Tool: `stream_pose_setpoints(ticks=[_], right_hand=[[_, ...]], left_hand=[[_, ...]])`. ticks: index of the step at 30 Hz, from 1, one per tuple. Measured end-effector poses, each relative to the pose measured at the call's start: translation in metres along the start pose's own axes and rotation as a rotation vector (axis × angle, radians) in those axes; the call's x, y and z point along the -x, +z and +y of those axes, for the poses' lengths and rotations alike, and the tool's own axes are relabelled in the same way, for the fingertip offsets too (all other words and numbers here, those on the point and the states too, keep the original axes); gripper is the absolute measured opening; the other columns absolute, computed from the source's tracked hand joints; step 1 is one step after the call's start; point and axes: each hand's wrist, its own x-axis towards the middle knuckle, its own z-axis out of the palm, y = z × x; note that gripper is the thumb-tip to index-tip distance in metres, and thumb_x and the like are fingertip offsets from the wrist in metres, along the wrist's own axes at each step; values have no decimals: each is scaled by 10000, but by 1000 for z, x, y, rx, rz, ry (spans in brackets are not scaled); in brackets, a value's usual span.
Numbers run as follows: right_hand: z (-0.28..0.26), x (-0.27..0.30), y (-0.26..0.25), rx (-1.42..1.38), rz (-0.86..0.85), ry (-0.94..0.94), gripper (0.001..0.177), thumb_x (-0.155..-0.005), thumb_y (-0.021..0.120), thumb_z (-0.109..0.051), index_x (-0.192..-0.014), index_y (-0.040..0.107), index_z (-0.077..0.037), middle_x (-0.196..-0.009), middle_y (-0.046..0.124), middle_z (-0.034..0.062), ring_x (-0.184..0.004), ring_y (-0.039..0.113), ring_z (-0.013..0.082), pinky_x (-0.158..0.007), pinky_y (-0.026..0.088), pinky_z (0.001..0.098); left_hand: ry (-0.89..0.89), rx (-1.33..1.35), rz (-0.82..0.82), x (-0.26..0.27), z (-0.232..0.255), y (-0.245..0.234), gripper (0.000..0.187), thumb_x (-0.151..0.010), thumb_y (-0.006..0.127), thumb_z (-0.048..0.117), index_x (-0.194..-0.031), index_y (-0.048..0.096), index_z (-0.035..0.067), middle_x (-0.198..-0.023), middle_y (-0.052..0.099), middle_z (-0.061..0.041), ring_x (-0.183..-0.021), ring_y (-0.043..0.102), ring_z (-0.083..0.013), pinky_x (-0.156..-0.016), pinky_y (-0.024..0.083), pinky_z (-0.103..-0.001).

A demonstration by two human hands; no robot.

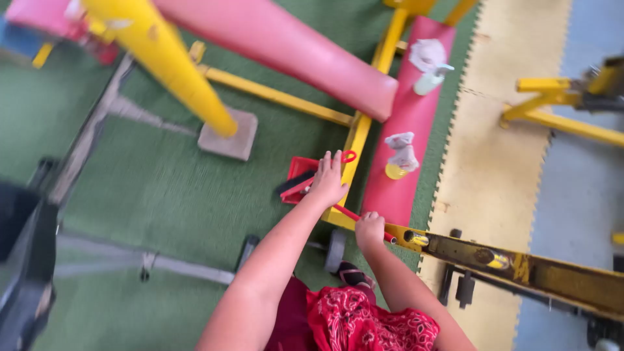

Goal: Sweeping the gym floor around equipment using a small broom and dustpan.

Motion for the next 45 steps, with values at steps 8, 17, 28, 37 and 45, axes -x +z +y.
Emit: stream_pose_setpoints(ticks=[8, 17, 28, 37, 45], right_hand=[[-58, -7, -32, -188, 54, 197, 259, -951, 563, -214, -1104, 735, -96, -1114, 630, 103, -991, 638, 264, -695, 529, 354], [-118, 36, -83, -438, 14, 341, 243, -937, 581, -147, -1092, 705, -7, -1091, 636, 167, -923, 702, 297, -664, 612, 397], [-98, 124, -85, -919, -34, 302, 193, -909, 614, -105, -1048, 734, -45, -1101, 660, 234, -959, 708, 408, -815, 589, 486], [-87, 146, -54, -694, 290, 114, 120, -868, 625, -95, -912, 720, -36, -964, 670, 181, -774, 736, 352, -643, 613, 458], [-66, 149, -39, -437, 424, -60, 109, -852, 643, -109, -867, 741, -64, -924, 685, 149, -777, 735, 312, -629, 604, 427]], left_hand=[[277, 51, 3, -71, -27, 34, 998, -796, 824, 227, -1573, 222, 55, -1604, 317, -199, -1450, 336, -464, -1208, 310, -496], [349, -59, -41, -45, -22, 36, 585, -810, 781, 133, -1346, 546, 146, -1287, 569, -124, -1228, 564, -360, -1013, 499, -478], [366, -135, -171, -5, -65, 62, 343, -933, 645, 105, -1236, 485, 126, -1158, 574, -238, -1083, 615, -451, -867, 543, -543], [337, -132, -1, 30, -91, -7, 268, -953, 603, 58, -1191, 522, 150, -1181, 594, -174, -1078, 650, -411, -894, 549, -499], [184, -193, 137, 93, -93, -35, 281, -968, 584, 62, -1227, 505, 139, -1226, 585, -192, -1082, 634, -431, -879, 528, -526]])
